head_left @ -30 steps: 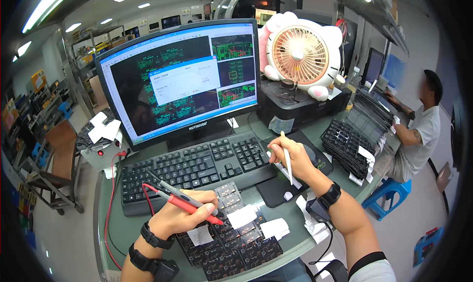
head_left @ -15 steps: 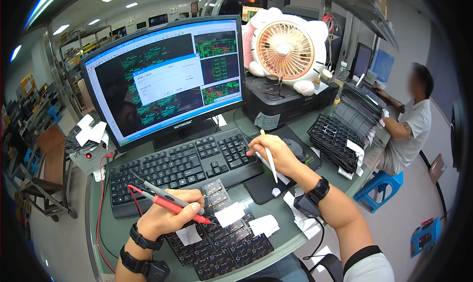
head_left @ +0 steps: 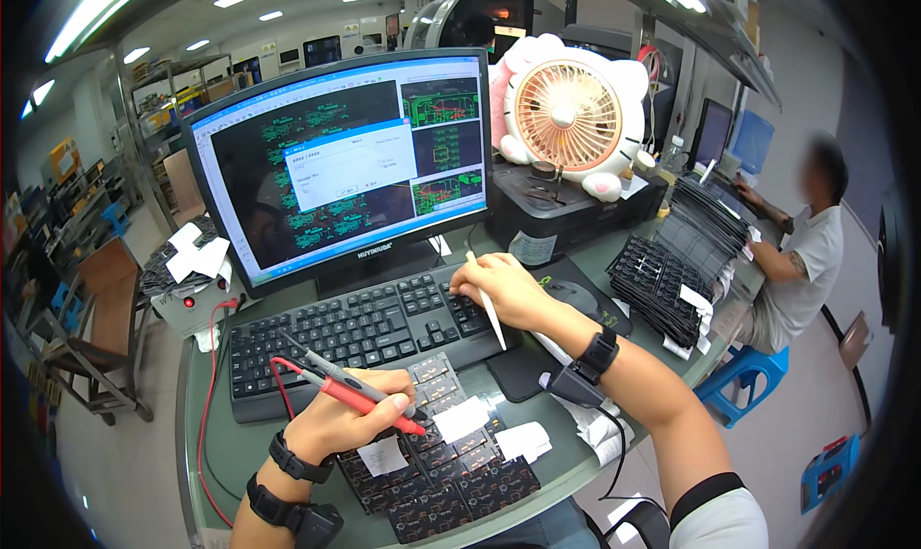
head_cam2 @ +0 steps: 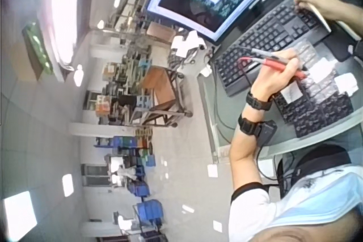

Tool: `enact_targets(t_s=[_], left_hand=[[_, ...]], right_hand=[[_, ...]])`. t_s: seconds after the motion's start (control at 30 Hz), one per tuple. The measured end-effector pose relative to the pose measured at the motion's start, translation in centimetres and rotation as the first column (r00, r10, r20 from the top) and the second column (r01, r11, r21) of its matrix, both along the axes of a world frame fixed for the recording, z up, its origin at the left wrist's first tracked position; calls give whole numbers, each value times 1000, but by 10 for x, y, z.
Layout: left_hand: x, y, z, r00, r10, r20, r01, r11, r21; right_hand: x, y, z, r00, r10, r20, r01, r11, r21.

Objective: Inspecting and testing electronic components on circuit boards using a multimeter and specialized testing tools.

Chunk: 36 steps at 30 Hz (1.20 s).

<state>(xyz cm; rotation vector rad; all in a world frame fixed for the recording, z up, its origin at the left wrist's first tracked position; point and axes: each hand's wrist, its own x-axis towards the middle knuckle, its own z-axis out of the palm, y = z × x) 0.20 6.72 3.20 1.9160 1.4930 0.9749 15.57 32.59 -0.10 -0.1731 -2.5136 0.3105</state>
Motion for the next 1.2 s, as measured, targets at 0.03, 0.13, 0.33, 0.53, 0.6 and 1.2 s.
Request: enact_targets(t_s=[0.03, 0.13, 0.33, 0.53, 0.6, 1.2], left_hand=[[1, 0, 0, 1000, 0, 18, 0, 1000, -2], [0, 0, -3, 999, 7, 45, -7, 1000, -1], [-3, 1, -4, 998, -8, 65, 8, 1000, 5], [-1, 0, -8, 994, -9, 111, 13, 999, -39], [-3, 3, -16, 994, -32, 109, 33, 999, -11], [19, 1, 9, 979, 170, 109, -141, 963, -231]], right_hand=[[-4, 0, 0, 999, 18, 42, -19, 999, 38], [-1, 1, 6, 995, 52, 83, -56, 997, 48], [22, 1, 6, 993, 27, 117, -34, 997, 64], [57, -10, -7, 971, -236, 26, 235, 938, -255], [65, -16, -8, 963, -267, 25, 261, 913, -313], [55, 1, -30, 968, -230, -96, 206, 955, -214]])
